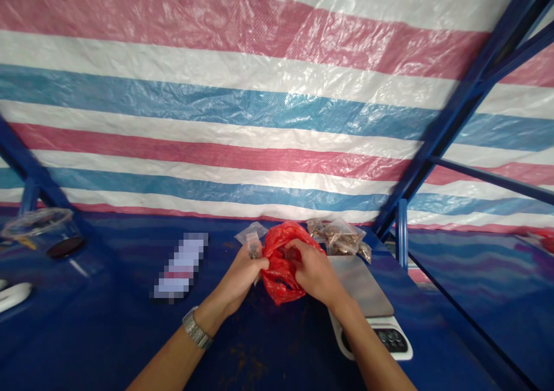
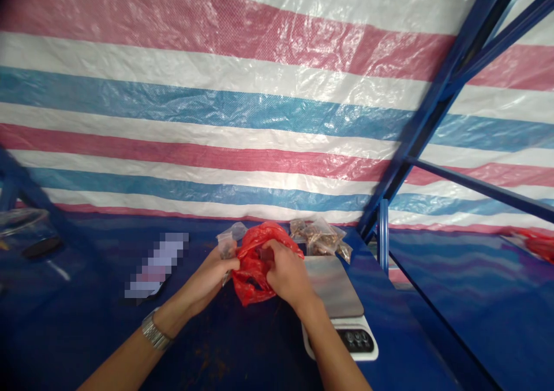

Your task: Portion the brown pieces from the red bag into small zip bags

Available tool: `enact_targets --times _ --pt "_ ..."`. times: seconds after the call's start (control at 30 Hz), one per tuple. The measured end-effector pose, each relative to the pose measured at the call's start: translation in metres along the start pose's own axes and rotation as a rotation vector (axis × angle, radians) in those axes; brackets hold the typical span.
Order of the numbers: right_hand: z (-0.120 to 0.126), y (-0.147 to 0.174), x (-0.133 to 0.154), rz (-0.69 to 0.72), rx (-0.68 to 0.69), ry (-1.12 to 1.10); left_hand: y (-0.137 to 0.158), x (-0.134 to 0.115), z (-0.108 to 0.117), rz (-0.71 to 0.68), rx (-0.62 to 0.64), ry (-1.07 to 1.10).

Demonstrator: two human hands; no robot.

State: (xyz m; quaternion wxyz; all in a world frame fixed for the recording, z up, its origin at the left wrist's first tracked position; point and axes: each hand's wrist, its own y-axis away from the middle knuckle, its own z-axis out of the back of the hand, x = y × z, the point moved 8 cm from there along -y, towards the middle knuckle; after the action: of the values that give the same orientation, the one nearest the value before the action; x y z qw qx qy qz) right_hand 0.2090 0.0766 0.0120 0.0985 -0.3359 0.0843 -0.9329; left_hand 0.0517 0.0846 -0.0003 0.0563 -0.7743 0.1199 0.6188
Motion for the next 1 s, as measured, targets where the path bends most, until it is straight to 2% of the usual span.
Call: enact_targets --times 0.13,0.27,0.4,0.7,0.8,0.9,1.0 --pt "0.004 0.000 -0.001 -0.018 -0.030 0.008 -0.002 0.004 -0.001 0.034 0.065 -0.010" --pt "0.004 -0.001 0.003 0.015 -0.042 -0.037 -0.005 0.004 0.005 0.018 0.033 -0.008" --pt "0.004 -0.002 0.004 0.028 -0.058 -0.051 -0.006 0.006 0.003 0.046 0.071 -0.009" --pt "-0.001 -0.002 0.002 0.093 -0.048 -0.166 -0.008 0.010 0.007 0.074 0.048 0.027" --pt "0.000 -0.004 -0.006 0.067 -0.057 -0.205 -0.011 0.008 0.013 0.023 -0.012 -0.006" --pt "0.007 -0.006 -0.011 0.059 -0.102 -0.221 -0.011 -0.003 0.018 -0.093 -0.080 -0.105" --pt "0.017 -0.007 -0.013 0.066 -0.128 -0.259 -0.011 -0.008 0.018 -0.151 -0.096 -0.165"
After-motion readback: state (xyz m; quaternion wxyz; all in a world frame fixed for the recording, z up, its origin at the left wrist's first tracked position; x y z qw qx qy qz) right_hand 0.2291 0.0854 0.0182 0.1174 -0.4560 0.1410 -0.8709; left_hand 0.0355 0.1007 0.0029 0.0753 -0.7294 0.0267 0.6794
